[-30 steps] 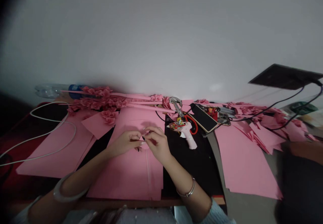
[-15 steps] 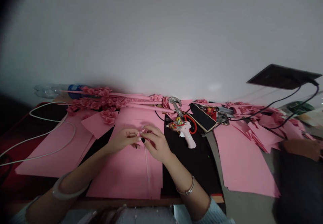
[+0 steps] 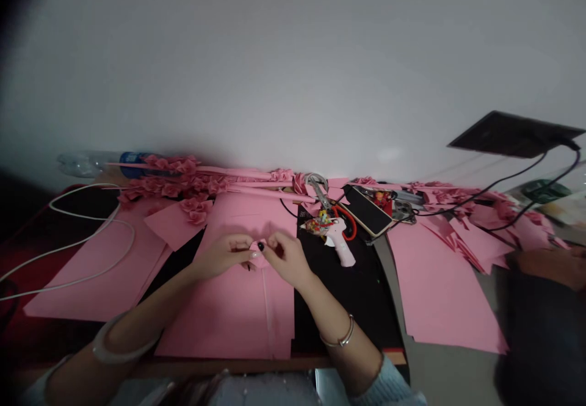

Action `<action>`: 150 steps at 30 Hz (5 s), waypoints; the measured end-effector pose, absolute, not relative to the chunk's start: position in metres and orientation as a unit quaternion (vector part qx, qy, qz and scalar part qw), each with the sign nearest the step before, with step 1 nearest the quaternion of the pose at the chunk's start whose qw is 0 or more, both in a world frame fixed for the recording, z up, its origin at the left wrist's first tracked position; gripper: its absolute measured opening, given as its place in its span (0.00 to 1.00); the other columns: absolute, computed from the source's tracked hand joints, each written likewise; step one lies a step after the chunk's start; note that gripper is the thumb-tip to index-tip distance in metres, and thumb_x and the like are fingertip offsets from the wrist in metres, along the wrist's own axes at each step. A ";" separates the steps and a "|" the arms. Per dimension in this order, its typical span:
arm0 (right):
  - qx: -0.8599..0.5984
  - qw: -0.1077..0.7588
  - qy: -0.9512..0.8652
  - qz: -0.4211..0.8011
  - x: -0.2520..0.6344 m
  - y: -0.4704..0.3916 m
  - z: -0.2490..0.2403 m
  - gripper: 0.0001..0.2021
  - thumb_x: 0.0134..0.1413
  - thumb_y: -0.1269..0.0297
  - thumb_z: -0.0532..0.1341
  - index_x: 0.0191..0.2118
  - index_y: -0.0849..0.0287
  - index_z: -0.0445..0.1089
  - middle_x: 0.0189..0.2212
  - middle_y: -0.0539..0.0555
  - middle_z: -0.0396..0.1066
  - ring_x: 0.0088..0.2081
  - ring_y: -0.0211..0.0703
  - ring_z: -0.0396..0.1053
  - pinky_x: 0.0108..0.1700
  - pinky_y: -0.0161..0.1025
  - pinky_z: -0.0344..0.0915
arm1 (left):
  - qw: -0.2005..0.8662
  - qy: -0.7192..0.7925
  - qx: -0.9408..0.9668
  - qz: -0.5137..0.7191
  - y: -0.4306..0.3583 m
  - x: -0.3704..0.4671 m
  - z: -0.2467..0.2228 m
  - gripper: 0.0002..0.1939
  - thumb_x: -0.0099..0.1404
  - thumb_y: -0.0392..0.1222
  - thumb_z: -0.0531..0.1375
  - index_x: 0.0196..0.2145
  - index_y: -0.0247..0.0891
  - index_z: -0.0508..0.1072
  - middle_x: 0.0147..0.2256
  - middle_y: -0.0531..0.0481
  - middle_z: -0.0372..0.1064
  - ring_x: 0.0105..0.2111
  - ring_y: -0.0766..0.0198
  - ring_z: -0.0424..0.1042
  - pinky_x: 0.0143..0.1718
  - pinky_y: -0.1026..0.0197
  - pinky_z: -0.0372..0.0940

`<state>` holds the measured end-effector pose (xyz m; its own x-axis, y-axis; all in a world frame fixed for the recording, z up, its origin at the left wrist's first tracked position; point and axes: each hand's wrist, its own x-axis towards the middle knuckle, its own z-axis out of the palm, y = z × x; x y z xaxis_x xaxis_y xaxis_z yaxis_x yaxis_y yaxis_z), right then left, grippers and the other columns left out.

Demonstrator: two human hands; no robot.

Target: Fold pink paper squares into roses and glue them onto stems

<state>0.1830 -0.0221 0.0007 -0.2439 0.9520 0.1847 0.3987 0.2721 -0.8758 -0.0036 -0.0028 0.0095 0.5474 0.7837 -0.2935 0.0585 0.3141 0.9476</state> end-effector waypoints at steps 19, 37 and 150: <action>-0.468 0.350 -0.725 0.364 0.179 -0.025 0.005 0.15 0.64 0.58 0.52 0.26 0.56 0.56 0.20 0.45 0.52 0.23 0.36 0.52 0.25 0.34 0.50 | 0.707 0.409 0.508 0.273 0.002 -0.005 0.007 0.12 0.55 0.46 0.64 0.29 0.34 0.71 0.26 0.52 0.73 0.26 0.66 0.75 0.31 0.63 0.70; -0.429 0.312 -0.760 0.375 0.183 -0.021 0.009 0.16 0.61 0.66 0.53 0.21 0.58 0.56 0.18 0.44 0.49 0.22 0.35 0.50 0.24 0.33 0.48 | 0.661 0.403 0.571 0.273 -0.003 -0.003 0.011 0.17 0.61 0.52 0.59 0.24 0.36 0.69 0.23 0.54 0.68 0.27 0.64 0.72 0.29 0.64 0.69; -0.488 0.403 -0.663 0.400 0.181 -0.026 0.004 0.09 0.60 0.62 0.54 0.29 0.58 0.60 0.22 0.45 0.54 0.23 0.35 0.53 0.26 0.32 0.51 | 0.522 0.532 0.603 0.285 -0.002 -0.004 0.007 0.14 0.56 0.45 0.58 0.18 0.39 0.59 0.18 0.58 0.54 0.21 0.66 0.58 0.24 0.65 0.51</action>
<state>0.1810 -0.0255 0.0043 -0.1993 0.9693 0.1436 0.3251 0.2037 -0.9235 -0.0040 -0.0017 0.0069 0.2727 0.9387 -0.2111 0.3444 0.1096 0.9324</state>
